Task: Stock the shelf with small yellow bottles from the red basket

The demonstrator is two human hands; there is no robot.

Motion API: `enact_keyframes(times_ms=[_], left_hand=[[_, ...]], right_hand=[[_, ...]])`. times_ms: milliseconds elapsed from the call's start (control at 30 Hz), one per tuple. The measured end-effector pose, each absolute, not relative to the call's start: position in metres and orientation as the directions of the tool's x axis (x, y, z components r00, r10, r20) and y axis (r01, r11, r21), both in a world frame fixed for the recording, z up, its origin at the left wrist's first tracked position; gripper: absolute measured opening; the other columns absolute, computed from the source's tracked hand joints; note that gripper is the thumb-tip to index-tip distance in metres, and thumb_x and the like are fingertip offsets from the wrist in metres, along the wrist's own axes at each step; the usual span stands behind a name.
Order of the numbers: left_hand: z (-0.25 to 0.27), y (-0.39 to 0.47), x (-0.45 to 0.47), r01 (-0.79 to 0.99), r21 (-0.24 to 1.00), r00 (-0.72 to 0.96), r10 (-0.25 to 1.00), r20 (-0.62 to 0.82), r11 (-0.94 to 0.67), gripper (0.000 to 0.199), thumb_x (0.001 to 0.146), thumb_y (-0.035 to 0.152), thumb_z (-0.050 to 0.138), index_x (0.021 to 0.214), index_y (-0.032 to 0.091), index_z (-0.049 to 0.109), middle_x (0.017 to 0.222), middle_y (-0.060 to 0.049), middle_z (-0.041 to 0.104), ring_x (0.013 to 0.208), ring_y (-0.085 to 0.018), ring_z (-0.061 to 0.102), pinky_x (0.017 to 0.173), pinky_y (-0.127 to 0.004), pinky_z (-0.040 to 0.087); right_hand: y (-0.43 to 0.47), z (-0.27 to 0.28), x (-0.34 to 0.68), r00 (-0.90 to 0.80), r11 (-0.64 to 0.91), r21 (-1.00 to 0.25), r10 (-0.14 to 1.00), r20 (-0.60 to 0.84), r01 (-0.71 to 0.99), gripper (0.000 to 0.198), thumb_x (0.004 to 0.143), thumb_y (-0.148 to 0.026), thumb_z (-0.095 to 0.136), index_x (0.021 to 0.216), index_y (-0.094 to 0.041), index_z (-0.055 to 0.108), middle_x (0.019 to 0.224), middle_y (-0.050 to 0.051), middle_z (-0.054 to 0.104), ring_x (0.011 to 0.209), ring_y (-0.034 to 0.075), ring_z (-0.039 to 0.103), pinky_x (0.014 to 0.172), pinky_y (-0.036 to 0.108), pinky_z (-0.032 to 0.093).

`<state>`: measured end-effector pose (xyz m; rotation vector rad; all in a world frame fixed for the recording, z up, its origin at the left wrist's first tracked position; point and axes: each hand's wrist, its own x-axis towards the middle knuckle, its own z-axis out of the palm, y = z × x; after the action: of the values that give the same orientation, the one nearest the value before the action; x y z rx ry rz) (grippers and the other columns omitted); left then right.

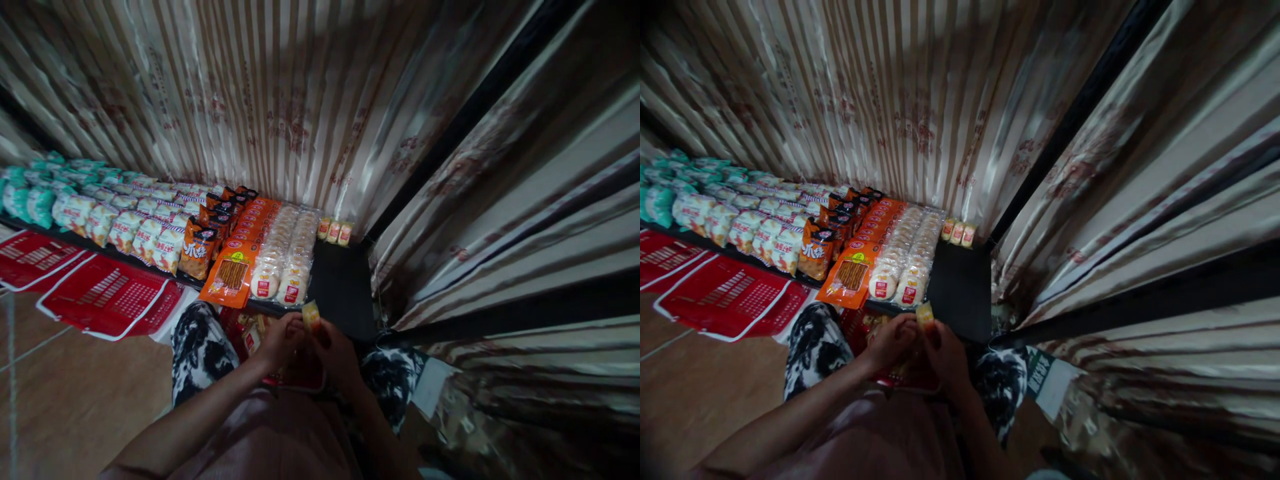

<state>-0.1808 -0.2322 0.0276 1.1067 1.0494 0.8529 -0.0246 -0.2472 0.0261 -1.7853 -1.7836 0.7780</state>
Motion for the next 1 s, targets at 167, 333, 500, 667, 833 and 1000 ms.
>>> enact_keyframes(times_ms=[167,333,500,667,833,1000], left_hand=[[0.044,-0.223,-0.152,0.206,0.976,0.259,0.958,-0.120,0.067,0.036,0.075,0.011,0.047,0.111,0.016,0.053,0.114,-0.009,0.059,0.103,-0.018,0.056,0.093,-0.029,0.043],[0.044,-0.209,-0.125,0.409,0.911,0.251,0.966,-0.057,-0.053,0.036,0.082,0.017,0.040,0.115,0.011,0.052,0.114,-0.014,0.056,0.106,-0.021,0.052,0.097,-0.034,0.039],[0.035,-0.184,-0.099,0.490,0.869,0.244,0.968,-0.057,-0.072,0.039,0.081,0.016,0.041,0.118,0.008,0.049,0.115,-0.016,0.052,0.110,-0.023,0.048,0.100,-0.035,0.037],[0.039,-0.161,-0.079,0.494,0.868,0.212,0.960,-0.181,0.055,0.045,0.082,0.022,0.043,0.125,0.009,0.045,0.120,-0.017,0.048,0.111,-0.025,0.047,0.100,-0.034,0.036],[0.047,-0.143,-0.065,0.518,0.853,0.203,0.960,-0.190,0.059,0.042,0.083,0.023,0.040,0.123,0.011,0.048,0.115,-0.017,0.051,0.108,-0.026,0.048,0.098,-0.036,0.037],[0.051,-0.127,-0.053,0.494,0.867,0.197,0.964,-0.180,0.061,0.039,0.083,0.021,0.040,0.120,0.013,0.050,0.119,-0.015,0.052,0.113,-0.025,0.046,0.101,-0.034,0.033]], right_hand=[[-0.233,0.019,-0.016,0.136,-0.116,-0.716,0.990,-0.029,0.688,0.039,0.079,-0.044,0.046,0.106,-0.018,0.059,0.099,0.010,0.066,0.088,0.023,0.062,0.077,0.033,0.048],[-0.218,0.008,-0.006,0.247,-0.140,-0.717,0.968,0.047,0.683,0.054,0.078,-0.048,0.039,0.111,-0.009,0.056,0.096,0.015,0.065,0.075,0.021,0.061,0.070,0.031,0.048],[-0.200,0.003,0.005,0.329,-0.225,-0.702,0.944,0.015,0.676,0.059,0.077,-0.046,0.040,0.117,-0.005,0.054,0.092,0.014,0.064,0.070,0.020,0.059,0.068,0.030,0.047],[-0.180,-0.003,0.014,0.388,-0.226,-0.682,0.917,0.091,0.695,0.053,0.080,-0.039,0.036,0.120,-0.010,0.053,0.101,0.015,0.060,0.088,0.023,0.058,0.079,0.032,0.046],[-0.162,-0.007,0.022,0.411,-0.223,-0.703,0.905,0.107,0.675,0.052,0.078,-0.032,0.038,0.121,-0.005,0.051,0.103,0.019,0.058,0.093,0.026,0.056,0.083,0.036,0.044],[-0.144,-0.010,0.029,0.426,-0.227,-0.697,0.896,0.123,0.680,0.050,0.081,-0.030,0.036,0.126,-0.010,0.047,0.104,0.016,0.056,0.096,0.026,0.053,0.084,0.035,0.043]])
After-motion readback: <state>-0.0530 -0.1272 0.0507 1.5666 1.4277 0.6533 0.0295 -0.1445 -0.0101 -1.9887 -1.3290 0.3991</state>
